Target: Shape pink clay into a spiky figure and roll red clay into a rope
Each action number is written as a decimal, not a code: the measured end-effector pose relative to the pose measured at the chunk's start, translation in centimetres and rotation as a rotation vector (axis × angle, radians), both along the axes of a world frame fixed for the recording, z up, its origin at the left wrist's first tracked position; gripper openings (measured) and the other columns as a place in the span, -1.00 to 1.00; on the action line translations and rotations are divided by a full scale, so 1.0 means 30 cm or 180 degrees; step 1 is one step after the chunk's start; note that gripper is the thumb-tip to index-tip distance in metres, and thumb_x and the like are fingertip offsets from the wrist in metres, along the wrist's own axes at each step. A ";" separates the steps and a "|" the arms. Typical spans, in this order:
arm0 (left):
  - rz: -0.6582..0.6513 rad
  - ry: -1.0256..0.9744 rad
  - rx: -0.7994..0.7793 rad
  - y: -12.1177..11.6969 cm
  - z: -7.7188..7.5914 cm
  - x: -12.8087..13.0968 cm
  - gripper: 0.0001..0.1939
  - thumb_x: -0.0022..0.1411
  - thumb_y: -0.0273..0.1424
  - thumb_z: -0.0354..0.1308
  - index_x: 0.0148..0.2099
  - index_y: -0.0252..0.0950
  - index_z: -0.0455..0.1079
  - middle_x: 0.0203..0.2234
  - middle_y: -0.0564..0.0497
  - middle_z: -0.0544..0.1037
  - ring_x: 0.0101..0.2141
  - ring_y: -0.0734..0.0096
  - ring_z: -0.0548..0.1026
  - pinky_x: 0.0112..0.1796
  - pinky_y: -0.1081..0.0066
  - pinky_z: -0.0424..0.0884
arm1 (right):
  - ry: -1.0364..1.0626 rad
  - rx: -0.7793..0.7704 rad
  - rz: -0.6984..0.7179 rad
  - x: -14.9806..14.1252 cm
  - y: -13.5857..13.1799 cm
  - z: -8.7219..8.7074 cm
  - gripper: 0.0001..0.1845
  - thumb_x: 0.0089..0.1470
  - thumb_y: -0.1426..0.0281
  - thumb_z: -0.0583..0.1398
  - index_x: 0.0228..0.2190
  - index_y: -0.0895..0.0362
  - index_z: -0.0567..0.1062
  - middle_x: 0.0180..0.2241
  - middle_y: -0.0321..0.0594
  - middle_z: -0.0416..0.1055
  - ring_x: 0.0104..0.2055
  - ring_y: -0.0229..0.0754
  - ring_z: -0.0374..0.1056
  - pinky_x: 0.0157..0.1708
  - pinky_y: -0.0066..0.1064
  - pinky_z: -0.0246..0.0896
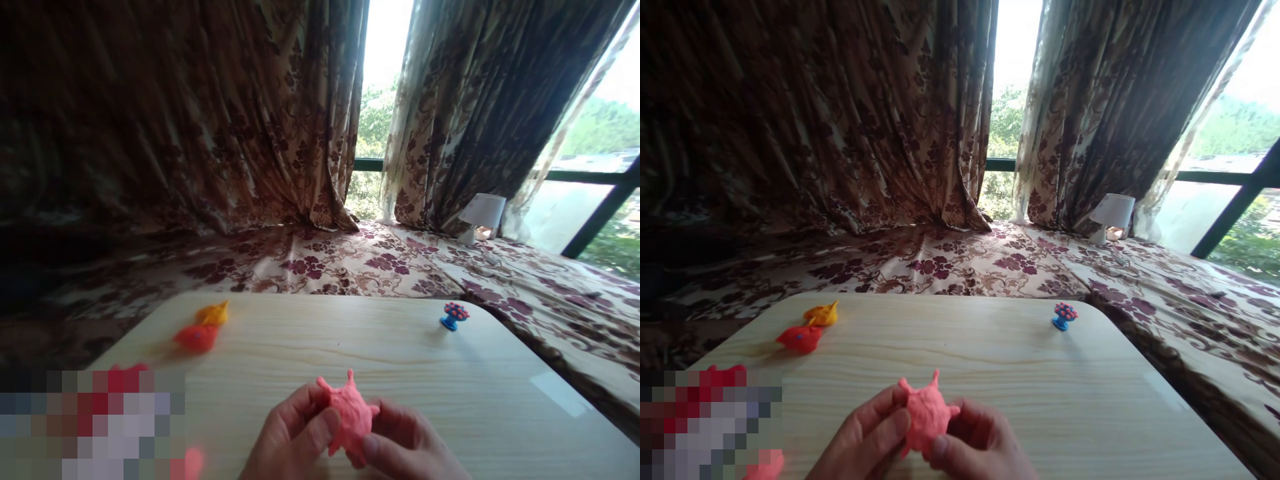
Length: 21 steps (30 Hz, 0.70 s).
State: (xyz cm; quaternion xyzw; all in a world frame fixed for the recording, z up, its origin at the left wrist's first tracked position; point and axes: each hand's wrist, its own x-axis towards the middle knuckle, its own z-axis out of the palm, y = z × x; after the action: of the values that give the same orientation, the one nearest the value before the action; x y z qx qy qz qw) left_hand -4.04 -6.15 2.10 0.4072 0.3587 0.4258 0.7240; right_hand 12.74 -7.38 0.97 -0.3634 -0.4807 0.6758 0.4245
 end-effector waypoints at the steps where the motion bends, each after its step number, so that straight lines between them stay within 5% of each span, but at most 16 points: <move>1: -0.0089 -0.0004 0.0012 -0.001 0.000 0.001 -0.63 -0.12 -0.13 0.31 -0.34 -0.31 0.51 -0.50 -0.05 0.56 -0.42 0.30 0.45 -0.27 0.32 0.34 | 0.0014 -0.0024 0.0019 -0.002 -0.002 0.003 -0.69 -0.14 0.17 0.33 -0.45 0.18 0.55 -0.46 -0.26 0.45 -0.37 -0.25 0.31 -0.34 -0.51 0.17; 8: -0.0190 0.0370 0.0131 -0.007 0.023 0.002 -0.71 -0.04 -0.23 0.27 -0.31 -0.33 0.53 -0.44 -0.05 0.57 -0.34 0.27 0.45 -0.18 0.32 0.29 | -0.0370 0.0244 -0.0153 -0.005 -0.005 0.012 -0.57 -0.04 0.04 0.21 -0.38 0.18 0.52 -0.46 -0.23 0.48 -0.32 -0.16 0.35 -0.26 -0.41 0.19; 21: -0.0335 0.0280 0.0115 -0.020 -0.006 0.016 -0.73 -0.08 -0.23 0.31 -0.35 -0.32 0.50 -0.50 0.03 0.56 -0.38 0.38 0.43 -0.31 0.45 0.25 | -0.0167 0.0036 -0.0297 0.000 -0.003 -0.015 -0.62 -0.05 0.11 0.25 -0.47 0.21 0.47 -0.53 -0.29 0.43 -0.42 -0.28 0.29 -0.35 -0.49 0.14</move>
State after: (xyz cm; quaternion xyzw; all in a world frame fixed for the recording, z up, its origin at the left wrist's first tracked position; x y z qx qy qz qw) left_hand -3.54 -6.76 1.91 0.4569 0.3605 0.3752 0.7215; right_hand 12.74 -7.46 0.53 -0.4006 -0.4780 0.6428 0.4448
